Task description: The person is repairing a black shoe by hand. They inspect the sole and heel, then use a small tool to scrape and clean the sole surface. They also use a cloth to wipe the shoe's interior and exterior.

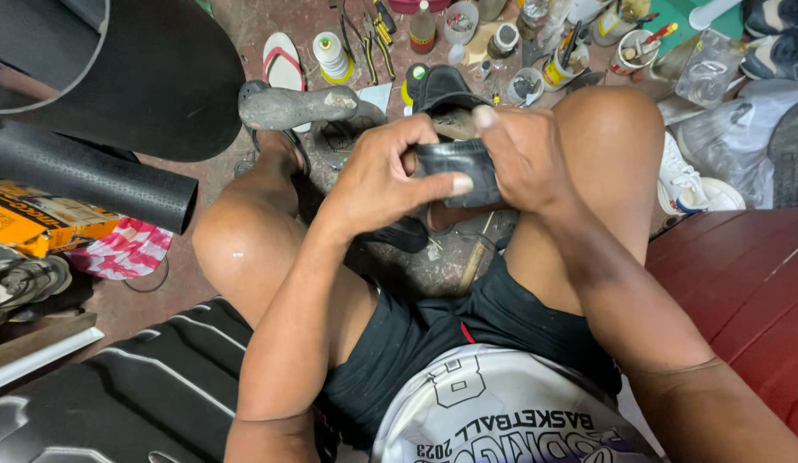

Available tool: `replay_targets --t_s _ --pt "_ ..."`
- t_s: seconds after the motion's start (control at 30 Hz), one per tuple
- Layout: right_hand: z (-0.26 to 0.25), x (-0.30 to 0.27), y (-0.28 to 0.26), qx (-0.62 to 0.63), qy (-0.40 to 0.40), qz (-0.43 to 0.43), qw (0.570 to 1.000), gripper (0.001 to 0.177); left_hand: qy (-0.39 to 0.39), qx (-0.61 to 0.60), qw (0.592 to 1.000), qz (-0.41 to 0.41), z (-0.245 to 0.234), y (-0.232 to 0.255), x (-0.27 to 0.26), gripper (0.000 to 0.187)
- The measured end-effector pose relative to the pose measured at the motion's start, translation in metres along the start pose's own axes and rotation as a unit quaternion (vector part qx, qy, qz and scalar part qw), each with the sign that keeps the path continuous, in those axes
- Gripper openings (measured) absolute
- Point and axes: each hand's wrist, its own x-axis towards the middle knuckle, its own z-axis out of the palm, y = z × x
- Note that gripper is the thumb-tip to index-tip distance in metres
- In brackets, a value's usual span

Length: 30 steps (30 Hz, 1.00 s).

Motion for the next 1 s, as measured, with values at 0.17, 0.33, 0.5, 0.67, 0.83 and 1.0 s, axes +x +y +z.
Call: replay_targets --t_s 0.17,0.33,0.5,0.67,0.83,1.0 --pt "-0.028 0.01 -0.003 0.182 -0.293 0.026 0.938 0.025 -0.024 -0.078 0.994 -0.07 -0.006 -0.011 -0.006 0.04" --pt "-0.024 0.012 0.007 0.163 -0.302 0.029 0.939 0.026 0.01 -0.057 0.998 -0.002 0.005 -0.013 -0.011 0.039" --pt "-0.025 0.011 0.007 0.068 -0.287 0.005 0.955 0.027 -0.022 -0.057 0.998 0.001 -0.003 -0.01 -0.005 0.044" --pt "-0.024 0.009 0.001 0.071 -0.325 -0.008 0.943 0.026 -0.078 0.019 0.996 0.038 0.001 -0.005 -0.006 0.049" --pt "-0.032 0.01 -0.009 0.219 -0.329 0.09 0.914 0.046 -0.112 -0.038 0.991 -0.053 0.004 -0.006 -0.007 0.047" --pt "-0.02 0.006 -0.014 0.209 -0.29 0.07 0.931 0.044 -0.075 -0.081 0.99 -0.088 0.01 -0.012 -0.008 0.046"
